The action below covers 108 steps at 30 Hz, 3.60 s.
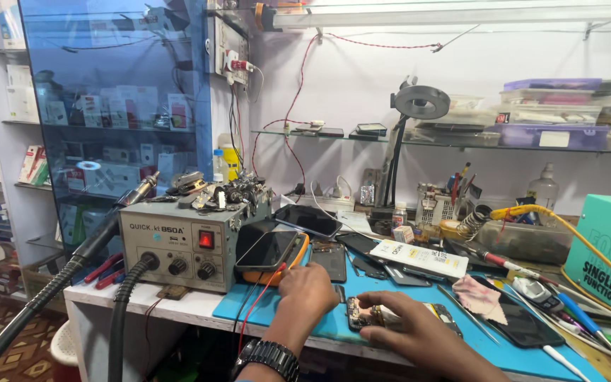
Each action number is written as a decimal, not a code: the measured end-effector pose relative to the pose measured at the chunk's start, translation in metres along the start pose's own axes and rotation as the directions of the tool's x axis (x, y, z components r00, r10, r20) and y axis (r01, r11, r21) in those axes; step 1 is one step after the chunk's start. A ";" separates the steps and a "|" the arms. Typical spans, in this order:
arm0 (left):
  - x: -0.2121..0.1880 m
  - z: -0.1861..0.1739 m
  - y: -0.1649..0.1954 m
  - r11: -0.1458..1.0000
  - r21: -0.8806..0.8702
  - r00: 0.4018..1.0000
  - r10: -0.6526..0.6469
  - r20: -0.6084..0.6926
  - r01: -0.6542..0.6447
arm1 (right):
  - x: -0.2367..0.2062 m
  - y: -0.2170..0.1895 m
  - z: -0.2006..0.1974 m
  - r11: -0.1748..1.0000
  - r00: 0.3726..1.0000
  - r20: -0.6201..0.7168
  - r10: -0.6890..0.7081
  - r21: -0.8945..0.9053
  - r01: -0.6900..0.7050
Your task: The person repairs a disassembled smartphone at a workbench. They hold the phone body, manipulate its internal components by hand, use a screwdriver on the board, wipe parts with a cloth, and reposition the phone and its separated screen and frame pieces on the mat.
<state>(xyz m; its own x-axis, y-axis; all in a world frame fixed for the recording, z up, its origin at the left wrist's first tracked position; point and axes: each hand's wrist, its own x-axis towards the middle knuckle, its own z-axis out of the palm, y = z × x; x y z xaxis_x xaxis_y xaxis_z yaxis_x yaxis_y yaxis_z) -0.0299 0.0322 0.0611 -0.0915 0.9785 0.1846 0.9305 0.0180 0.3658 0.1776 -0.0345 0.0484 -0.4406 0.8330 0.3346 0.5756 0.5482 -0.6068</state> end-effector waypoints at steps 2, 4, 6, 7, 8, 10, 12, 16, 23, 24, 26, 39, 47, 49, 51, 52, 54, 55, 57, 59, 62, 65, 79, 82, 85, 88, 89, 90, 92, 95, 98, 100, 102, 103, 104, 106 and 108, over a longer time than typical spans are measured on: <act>0.007 0.001 -0.003 1.000 -0.009 1.000 0.019 0.014 -0.019 | 0.013 0.007 -0.006 0.982 0.983 -0.004 0.181 0.062 -0.181; 0.011 0.000 -0.008 1.000 -0.022 0.997 0.023 0.079 -0.021 | 0.035 0.013 -0.009 0.993 0.998 -0.035 0.056 -0.100 -0.059; 0.015 -0.002 -0.014 0.999 -0.040 0.982 0.016 0.190 -0.008 | 0.055 0.019 -0.009 0.988 0.999 -0.042 0.028 -0.151 -0.034; 0.017 -0.002 -0.017 0.999 -0.047 0.983 0.029 0.180 -0.021 | 0.064 0.021 -0.005 0.991 0.997 -0.038 0.063 -0.120 -0.067; 0.017 -0.001 -0.019 0.998 -0.056 0.984 0.042 0.173 -0.032 | 0.071 0.024 -0.003 0.993 0.998 -0.029 0.052 -0.107 -0.055; 0.016 0.002 -0.027 0.982 -0.187 0.989 0.060 0.135 -0.034 | 0.080 0.028 0.002 0.996 1.000 -0.012 0.027 -0.085 -0.028; 0.014 0.004 -0.036 0.907 -0.421 0.996 0.055 0.070 -0.021 | 0.084 0.030 0.004 0.997 0.997 0.021 0.073 0.007 -0.073; 0.014 0.003 -0.037 0.560 -0.811 0.944 0.327 0.028 -0.170 | 0.087 0.030 -0.002 0.910 0.994 0.104 -0.023 0.413 -0.022; 0.009 0.011 -0.004 0.438 -0.865 0.916 0.398 -0.056 -0.244 | 0.072 0.023 -0.026 0.907 0.976 0.105 0.189 0.362 -0.215; 0.007 0.012 -0.005 0.432 -0.872 0.930 0.361 -0.066 -0.229 | 0.069 0.022 -0.027 0.884 0.968 0.117 0.221 0.395 -0.249; 0.001 0.018 -0.018 0.565 -0.732 0.922 0.285 -0.261 -0.382 | 0.064 0.020 -0.028 0.858 0.958 0.140 0.250 0.426 -0.287; -0.002 0.026 -0.032 0.646 -0.683 0.935 0.302 -0.184 -0.342 | 0.051 0.017 -0.014 0.858 0.934 0.131 0.333 0.369 -0.358; -0.012 0.018 -0.030 0.573 -0.728 0.891 0.439 -0.113 -0.375 | 0.049 0.016 -0.014 0.904 0.942 0.083 0.326 0.266 -0.336; -0.016 0.015 -0.028 0.614 -0.693 0.894 0.438 -0.100 -0.378 | 0.047 0.016 -0.016 0.961 0.966 0.049 0.256 0.095 -0.259; -0.020 0.013 -0.026 0.651 -0.662 0.901 0.426 -0.086 -0.371 | 0.046 0.015 -0.017 0.971 0.973 0.005 0.232 -0.067 -0.231; -0.021 0.012 -0.025 0.671 -0.645 0.906 0.416 -0.081 -0.366 | 0.046 0.015 -0.017 0.965 0.976 -0.017 0.217 -0.147 -0.217; -0.023 0.011 -0.024 0.709 -0.608 0.915 0.397 -0.074 -0.357 | 0.046 0.014 -0.017 0.956 0.978 -0.019 0.208 -0.210 -0.207; -0.023 0.010 -0.024 0.737 -0.577 0.920 0.386 -0.068 -0.352 | 0.046 0.014 -0.016 0.950 0.979 -0.019 0.203 -0.240 -0.202; -0.025 0.009 -0.023 0.787 -0.514 0.930 0.364 -0.057 -0.340 | 0.047 0.014 -0.015 0.940 0.989 0.008 0.147 -0.311 -0.137; -0.027 0.008 -0.022 0.795 -0.499 0.929 0.367 -0.056 -0.345 | 0.047 0.016 -0.015 0.927 0.992 0.043 0.119 -0.362 -0.096; -0.031 0.006 -0.022 0.820 -0.454 0.930 0.364 -0.055 -0.348 | 0.047 0.018 -0.013 0.923 0.994 0.060 0.093 -0.380 -0.063; -0.033 0.003 -0.020 0.826 -0.432 0.924 0.379 -0.051 -0.363 | 0.044 0.016 -0.012 0.927 0.999 0.031 0.036 -0.373 -0.022; -0.037 0.011 -0.021 0.681 -0.433 0.801 0.562 -0.207 -0.590 | 0.005 -0.013 0.006 0.669 0.933 0.210 -0.291 -0.653 0.355; -0.040 0.009 -0.021 0.696 -0.468 0.830 0.527 -0.182 -0.545 | 0.001 -0.019 0.013 0.721 0.975 0.140 -0.172 -0.656 0.222; -0.044 0.005 -0.020 0.718 -0.473 0.851 0.499 -0.161 -0.511 | 0.001 -0.026 0.014 0.726 0.980 0.125 -0.156 -0.659 0.199; -0.046 0.003 -0.019 0.749 -0.447 0.866 0.479 -0.146 -0.490 | 0.001 -0.030 0.011 0.739 0.980 0.119 -0.158 -0.645 0.197; -0.047 0.003 -0.019 0.758 -0.438 0.870 0.472 -0.144 -0.484 | 0.002 -0.030 0.010 0.723 0.977 0.129 -0.171 -0.657 0.214; -0.047 0.003 -0.020 0.766 -0.429 0.874 0.465 -0.143 -0.478 | 0.003 -0.030 0.009 0.707 0.973 0.140 -0.184 -0.669 0.230; -0.046 0.004 -0.021 0.752 -0.422 0.859 0.485 -0.167 -0.506 | 0.006 -0.027 0.008 0.671 0.967 0.171 -0.189 -0.697 0.254; -0.046 0.006 -0.022 0.710 -0.431 0.826 0.528 -0.198 -0.557 | 0.006 -0.022 0.010 0.635 0.962 0.181 -0.203 -0.724 0.270; -0.046 0.008 -0.023 0.687 -0.444 0.812 0.545 -0.209 -0.575 | 0.004 -0.016 0.012 0.619 0.915 0.079 -0.396 -0.713 0.329; -0.045 0.010 -0.023 0.687 -0.432 0.806 0.555 -0.208 -0.584 | -0.004 -0.014 0.016 0.555 0.788 -0.030 -0.615 -0.727 0.405; -0.042 0.012 -0.025 0.700 -0.396 0.801 0.561 -0.210 -0.594 | -0.009 -0.013 0.017 0.602 0.875 -0.018 -0.484 -0.732 0.318; -0.040 0.013 -0.026 0.675 -0.404 0.783 0.576 -0.234 -0.617 | -0.011 -0.014 0.019 0.625 0.911 -0.009 -0.413 -0.730 0.276; -0.039 0.015 -0.026 0.651 -0.415 0.768 0.589 -0.254 -0.636 | -0.012 -0.014 0.020 0.630 0.907 -0.010 -0.422 -0.723 0.285; -0.037 0.018 -0.029 0.630 -0.434 0.760 0.594 -0.264 -0.644 | -0.013 -0.016 0.018 0.643 0.900 -0.016 -0.435 -0.705 0.299; -0.033 0.019 -0.029 0.625 -0.451 0.763 0.596 -0.252 -0.637 | -0.013 -0.019 0.019 0.653 0.915 -0.001 -0.403 -0.701 0.286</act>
<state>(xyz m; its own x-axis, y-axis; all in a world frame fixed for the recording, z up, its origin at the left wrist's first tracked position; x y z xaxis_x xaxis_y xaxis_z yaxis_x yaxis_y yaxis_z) -0.0475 0.0033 0.0272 0.3953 0.7055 0.5882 0.4804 -0.7046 0.5223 0.1593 -0.0566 0.0417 -0.6344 0.5419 0.5513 0.7327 0.6488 0.2053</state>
